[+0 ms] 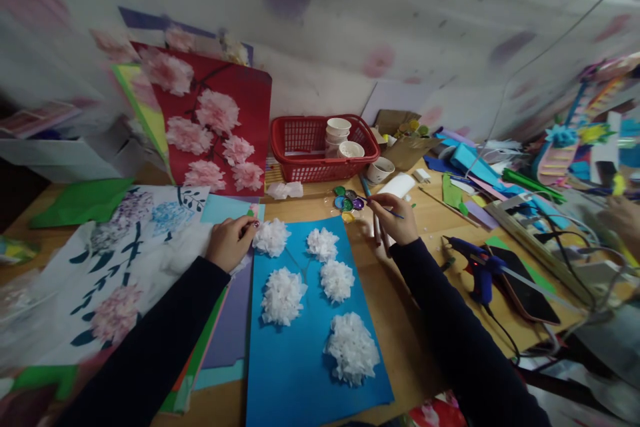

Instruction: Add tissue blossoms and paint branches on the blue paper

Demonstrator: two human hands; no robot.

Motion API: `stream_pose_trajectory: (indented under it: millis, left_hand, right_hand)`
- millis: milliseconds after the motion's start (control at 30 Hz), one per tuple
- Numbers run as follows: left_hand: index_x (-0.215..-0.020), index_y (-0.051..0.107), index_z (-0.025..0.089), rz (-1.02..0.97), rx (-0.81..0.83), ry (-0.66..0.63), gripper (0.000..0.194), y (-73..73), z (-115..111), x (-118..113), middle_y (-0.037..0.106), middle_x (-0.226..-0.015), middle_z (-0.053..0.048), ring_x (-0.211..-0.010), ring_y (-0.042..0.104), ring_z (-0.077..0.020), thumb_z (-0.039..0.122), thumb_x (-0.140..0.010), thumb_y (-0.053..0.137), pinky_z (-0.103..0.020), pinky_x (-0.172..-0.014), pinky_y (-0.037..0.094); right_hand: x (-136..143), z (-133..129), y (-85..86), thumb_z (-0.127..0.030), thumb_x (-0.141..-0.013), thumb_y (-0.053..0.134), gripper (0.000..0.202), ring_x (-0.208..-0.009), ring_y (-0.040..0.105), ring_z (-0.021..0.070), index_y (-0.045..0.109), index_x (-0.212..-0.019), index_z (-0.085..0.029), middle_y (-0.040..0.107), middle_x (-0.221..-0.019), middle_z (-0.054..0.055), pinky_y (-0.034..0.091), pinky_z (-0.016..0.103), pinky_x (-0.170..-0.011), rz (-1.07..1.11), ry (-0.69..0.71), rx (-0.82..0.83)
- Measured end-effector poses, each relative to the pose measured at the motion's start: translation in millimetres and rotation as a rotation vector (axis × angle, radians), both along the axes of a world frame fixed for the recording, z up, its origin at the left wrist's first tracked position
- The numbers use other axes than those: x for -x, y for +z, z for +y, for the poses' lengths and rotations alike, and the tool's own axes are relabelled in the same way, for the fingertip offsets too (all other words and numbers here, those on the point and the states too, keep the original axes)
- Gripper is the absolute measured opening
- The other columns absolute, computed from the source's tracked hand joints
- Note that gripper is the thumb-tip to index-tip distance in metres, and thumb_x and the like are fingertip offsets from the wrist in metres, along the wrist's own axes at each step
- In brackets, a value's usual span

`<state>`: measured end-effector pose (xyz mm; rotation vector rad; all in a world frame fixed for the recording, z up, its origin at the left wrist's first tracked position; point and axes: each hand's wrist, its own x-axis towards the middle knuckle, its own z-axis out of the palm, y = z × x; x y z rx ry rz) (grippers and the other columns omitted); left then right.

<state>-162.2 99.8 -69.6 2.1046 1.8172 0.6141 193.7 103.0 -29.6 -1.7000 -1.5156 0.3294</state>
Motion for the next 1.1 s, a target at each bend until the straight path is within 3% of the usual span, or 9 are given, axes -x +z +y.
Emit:
stream_pose_trajectory:
  millis: [167, 267, 400, 500, 567, 633, 767, 933, 1100]
  left_hand:
    - [-0.099, 0.071, 0.02, 0.033, -0.004, 0.0, 0.036, 5.5, -2, -2, 0.073, -0.078, -0.005, -0.073, 0.063, -0.0204, 0.036, -0.083, 0.042, -0.029, -0.071, 0.044]
    - [-0.101, 0.071, 0.021, 0.066, 0.01, 0.003, 0.035, 6.9, -3, -4, 0.074, -0.083, -0.006, -0.078, 0.063, -0.0209, 0.034, -0.084, 0.043, -0.029, -0.074, 0.043]
    - [-0.1, 0.069, 0.021, 0.112, 0.028, 0.02, 0.035, 6.3, -2, -4, 0.074, -0.087, -0.006, -0.085, 0.063, -0.021, 0.034, -0.088, 0.039, -0.028, -0.075, 0.04]
    - [-0.092, 0.068, 0.021, 0.131, 0.034, 0.03, 0.036, 7.2, -3, -5, 0.073, -0.087, -0.006, -0.085, 0.062, -0.0205, 0.034, -0.091, 0.034, -0.028, -0.073, 0.038]
    - [-0.087, 0.067, 0.021, 0.135, 0.036, 0.034, 0.036, 8.4, -3, -6, 0.073, -0.086, -0.006, -0.085, 0.062, -0.0205, 0.034, -0.092, 0.034, -0.028, -0.072, 0.037]
    - [-0.085, 0.066, 0.021, 0.135, 0.037, 0.037, 0.036, 9.4, -4, -6, 0.073, -0.086, -0.007, -0.086, 0.062, -0.021, 0.034, -0.092, 0.034, -0.028, -0.071, 0.035]
    - [-0.085, 0.065, 0.021, 0.134, 0.037, 0.042, 0.035, 10.7, -6, -7, 0.073, -0.087, -0.007, -0.087, 0.062, -0.0214, 0.035, -0.092, 0.035, -0.028, -0.068, 0.033]
    - [-0.087, 0.066, 0.021, 0.142, 0.029, 0.043, 0.034, 10.0, -6, -7, 0.073, -0.087, -0.006, -0.085, 0.062, -0.0205, 0.035, -0.092, 0.035, -0.027, -0.065, 0.032]
    - [-0.094, 0.067, 0.022, 0.139, 0.016, 0.038, 0.034, 6.5, -5, -6, 0.074, -0.091, -0.005, -0.087, 0.062, -0.0201, 0.036, -0.091, 0.036, -0.026, -0.067, 0.035]
  right_hand:
    - [17, -50, 38.3, -0.043, -0.084, 0.053, 0.03, -0.077, 0.069, 0.022, 0.07, -0.088, -0.018, 0.075, -0.083, 0.008, 0.052, 0.034, -0.073, 0.058, 0.129, 0.004]
    - [39, -96, 53.7, -0.043, -0.088, 0.055, 0.029, -0.073, 0.067, 0.0208, 0.069, -0.076, -0.02, 0.072, -0.076, 0.006, 0.05, 0.032, -0.069, 0.049, 0.147, 0.038]
    - [69, -145, 45.9, -0.039, -0.084, 0.065, 0.019, -0.064, 0.061, 0.0158, 0.064, -0.076, -0.021, 0.066, -0.069, 0.001, 0.046, 0.028, -0.061, 0.148, 0.196, 0.063]
    - [82, -162, 29.1, -0.039, -0.087, 0.062, 0.028, -0.054, 0.051, 0.0115, 0.055, -0.066, -0.021, 0.054, -0.059, -0.002, 0.041, 0.025, -0.053, 0.246, 0.175, 0.067]
    - [86, -163, 21.3, -0.04, -0.091, 0.055, 0.032, -0.051, 0.047, 0.0102, 0.055, -0.066, -0.02, 0.049, -0.056, -0.003, 0.039, 0.024, -0.051, 0.271, 0.19, 0.061]
    - [90, -157, 17.8, -0.043, -0.095, 0.047, 0.037, -0.05, 0.05, 0.0105, 0.062, -0.071, -0.019, 0.053, -0.055, -0.002, 0.041, 0.024, -0.051, 0.294, 0.247, 0.079]
    - [103, -130, 14.3, -0.055, -0.09, 0.049, 0.051, -0.041, 0.051, 0.0106, 0.066, -0.061, -0.016, 0.056, -0.046, 0.001, 0.04, 0.023, -0.043, 0.313, 0.234, 0.11]
    - [118, -103, 2.3, -0.061, -0.089, 0.045, 0.059, -0.033, 0.047, 0.0086, 0.062, -0.054, -0.017, 0.053, -0.039, 0.0, 0.037, 0.02, -0.039, 0.195, 0.281, 0.125]
    - [121, -99, -10.9, -0.06, -0.091, 0.041, 0.06, -0.035, 0.049, 0.0094, 0.063, -0.055, -0.017, 0.054, -0.04, 0.0, 0.039, 0.021, -0.043, 0.091, 0.346, 0.077]
